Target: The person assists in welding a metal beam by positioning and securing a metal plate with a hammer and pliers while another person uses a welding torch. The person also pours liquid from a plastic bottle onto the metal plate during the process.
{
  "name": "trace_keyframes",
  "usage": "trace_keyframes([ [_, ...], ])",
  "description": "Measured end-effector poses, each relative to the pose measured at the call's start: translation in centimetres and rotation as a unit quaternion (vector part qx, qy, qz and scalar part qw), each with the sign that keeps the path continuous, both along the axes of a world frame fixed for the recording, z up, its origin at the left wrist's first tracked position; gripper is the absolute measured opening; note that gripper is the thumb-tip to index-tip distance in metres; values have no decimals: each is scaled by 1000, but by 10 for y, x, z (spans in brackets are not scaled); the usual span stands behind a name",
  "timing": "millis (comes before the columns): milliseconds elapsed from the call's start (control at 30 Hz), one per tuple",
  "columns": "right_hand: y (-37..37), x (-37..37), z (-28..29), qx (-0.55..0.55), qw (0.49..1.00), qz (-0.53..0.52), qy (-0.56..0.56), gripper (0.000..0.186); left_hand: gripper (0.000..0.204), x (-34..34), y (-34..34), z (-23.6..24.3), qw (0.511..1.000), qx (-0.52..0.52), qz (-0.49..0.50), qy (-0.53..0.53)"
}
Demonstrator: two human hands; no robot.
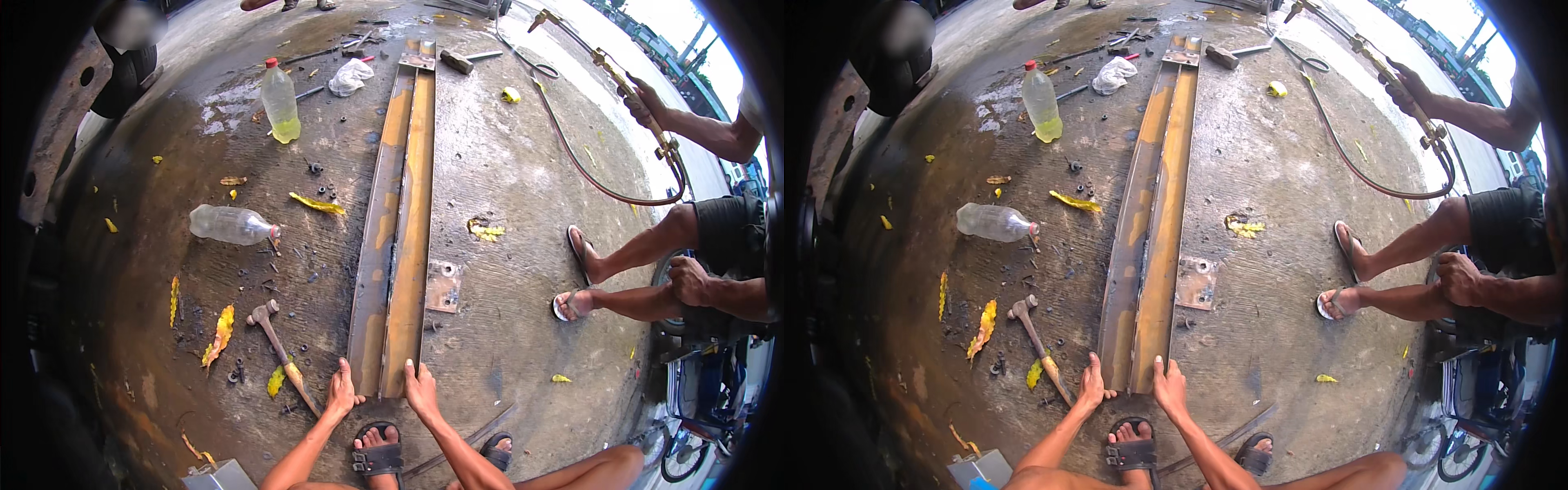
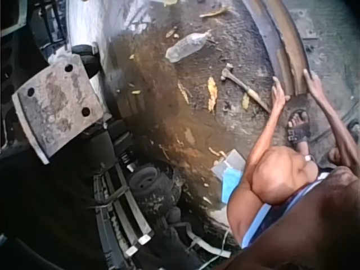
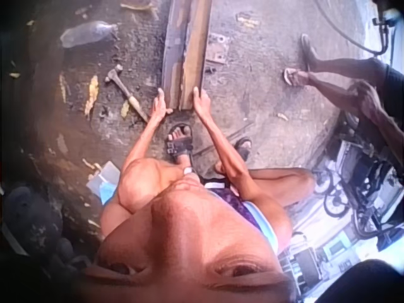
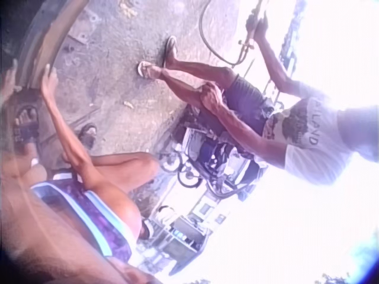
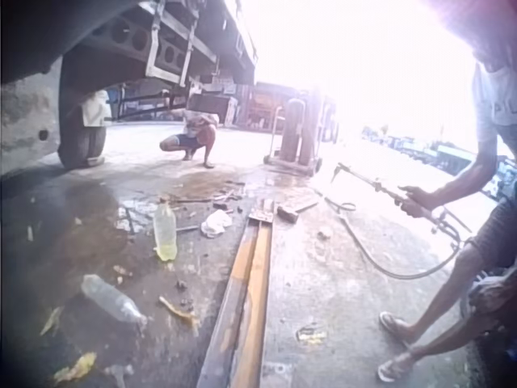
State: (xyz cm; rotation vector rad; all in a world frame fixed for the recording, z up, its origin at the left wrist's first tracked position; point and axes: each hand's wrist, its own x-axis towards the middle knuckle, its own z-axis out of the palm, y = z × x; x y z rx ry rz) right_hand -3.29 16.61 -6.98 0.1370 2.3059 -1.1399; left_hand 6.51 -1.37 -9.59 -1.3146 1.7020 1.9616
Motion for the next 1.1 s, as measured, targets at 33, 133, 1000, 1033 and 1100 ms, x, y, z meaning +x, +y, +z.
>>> trace_keyframes([
  [33, -3, 0, 7, -3, 1000, 3, -1, 68, 100, 2, -1, -8, 1000, 9, 15, 5],
  [133, -4, -7, 32, 0, 1000, 13, -26, 73, 106, 8, -7, -11, 994, 95, 40, 39],
  [1000, -13, -2, 25, -37, 997, -1, -62, 84, 97, 14, -19, -5, 996, 66, -9, 54],
  [1033, -13, -2, 25, -43, 997, -2, -62, 85, 96, 14, -19, -5, 996, 56, -17, 63],
  [1100, -11, -1, 23, -36, 998, 7, -56, 85, 96, 6, -16, 13, 999, -7, -20, 34],
])
